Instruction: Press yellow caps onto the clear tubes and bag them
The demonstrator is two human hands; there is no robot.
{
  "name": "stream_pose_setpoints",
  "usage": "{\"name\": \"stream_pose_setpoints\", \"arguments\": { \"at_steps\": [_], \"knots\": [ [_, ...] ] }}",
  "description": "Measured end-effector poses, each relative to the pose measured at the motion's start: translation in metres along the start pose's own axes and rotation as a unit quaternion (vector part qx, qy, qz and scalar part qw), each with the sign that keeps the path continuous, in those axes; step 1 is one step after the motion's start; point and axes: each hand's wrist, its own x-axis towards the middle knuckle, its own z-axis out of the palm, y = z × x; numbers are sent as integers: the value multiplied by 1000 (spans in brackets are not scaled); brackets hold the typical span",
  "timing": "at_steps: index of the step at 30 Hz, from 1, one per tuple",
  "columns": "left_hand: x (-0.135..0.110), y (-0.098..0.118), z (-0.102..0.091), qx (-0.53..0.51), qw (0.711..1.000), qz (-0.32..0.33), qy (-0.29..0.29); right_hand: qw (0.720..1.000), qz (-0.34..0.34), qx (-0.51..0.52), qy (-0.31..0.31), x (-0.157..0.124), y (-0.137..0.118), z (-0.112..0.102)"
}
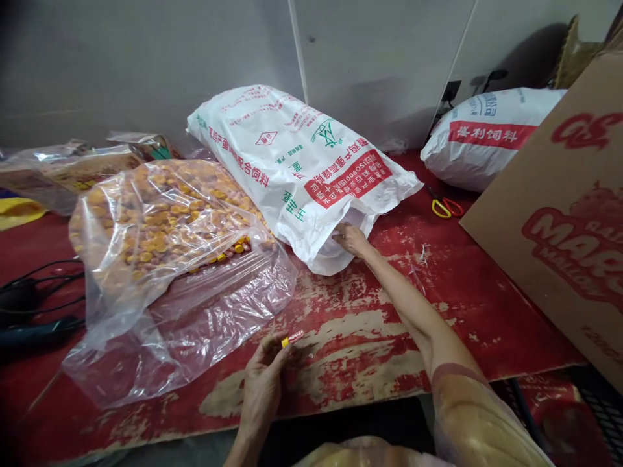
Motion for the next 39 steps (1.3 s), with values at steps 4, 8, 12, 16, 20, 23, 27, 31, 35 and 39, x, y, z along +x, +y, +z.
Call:
{"name": "stream_pose_setpoints", "arguments": {
  "at_steps": [4, 8, 12, 16, 20, 23, 27, 31, 35, 39],
  "knots": [
    [-1, 2, 7, -74, 997, -7, 12, 980, 65, 186, -3, -52, -9, -15],
    [-2, 7, 19, -140, 989, -35, -5, 907, 146, 392, -47, -110, -34, -23],
    [-6, 9, 27, -195, 977, -83, -23, 859, 176, 478, -51, -148, -63, -22],
    [-13, 8, 28, -199, 975, -94, -35, 808, 201, 553, -21, -170, -89, -5],
    [-20, 6, 28, -190, 979, -65, -37, 824, 198, 530, 19, -188, -109, 19],
    [-23, 2, 28, -166, 985, -25, -31, 850, 179, 495, -18, -197, -119, 27],
    [-29, -6, 28, -107, 994, 10, -15, 911, 131, 375, -114, -201, -132, 17],
    [-37, -12, 31, -59, 998, 33, -20, 969, -4, 199, -149, -200, -141, 15],
    [-38, -16, 36, -63, 997, 25, -36, 983, -57, 113, -130, -200, -141, 23],
    [-34, -15, 38, -46, 991, 18, -128, 972, -59, 60, -218, -188, -129, 8]
  ]
}}
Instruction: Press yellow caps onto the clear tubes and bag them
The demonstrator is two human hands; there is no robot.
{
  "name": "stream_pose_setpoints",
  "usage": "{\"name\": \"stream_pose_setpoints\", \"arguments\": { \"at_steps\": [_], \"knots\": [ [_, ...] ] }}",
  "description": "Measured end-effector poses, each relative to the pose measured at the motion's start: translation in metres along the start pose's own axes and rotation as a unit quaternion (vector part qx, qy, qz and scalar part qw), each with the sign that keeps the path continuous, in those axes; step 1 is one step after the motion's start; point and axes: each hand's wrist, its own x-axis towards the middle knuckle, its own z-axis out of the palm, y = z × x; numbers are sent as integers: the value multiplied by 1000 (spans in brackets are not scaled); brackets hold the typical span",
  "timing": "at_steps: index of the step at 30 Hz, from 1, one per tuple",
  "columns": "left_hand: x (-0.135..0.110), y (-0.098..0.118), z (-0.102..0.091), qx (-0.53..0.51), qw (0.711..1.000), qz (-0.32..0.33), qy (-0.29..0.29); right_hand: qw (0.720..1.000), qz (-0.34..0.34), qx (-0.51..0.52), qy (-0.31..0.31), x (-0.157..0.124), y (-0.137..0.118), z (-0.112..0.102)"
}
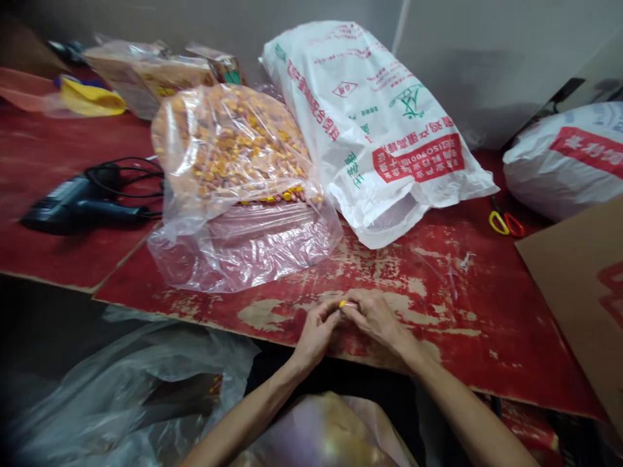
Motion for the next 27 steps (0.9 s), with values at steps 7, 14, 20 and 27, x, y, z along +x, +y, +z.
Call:
{"name": "stream_pose_setpoints", "arguments": {
  "at_steps": [7, 14, 20, 27],
  "knots": [
    [7, 21, -24, 164, 977, 98, 90, 953, 34, -292, -74, 18, 31, -15],
    [86, 72, -88, 398, 862, 215, 229, 972, -30, -230, -49, 16, 36, -13],
    [177, 105, -132, 522, 777, 179, 304, 964, -101, -196, 148, 34, 47, 15],
    [244, 129, -145, 632, 707, 139, 287, 948, -67, -205, 235, 53, 62, -6]
  ]
}}
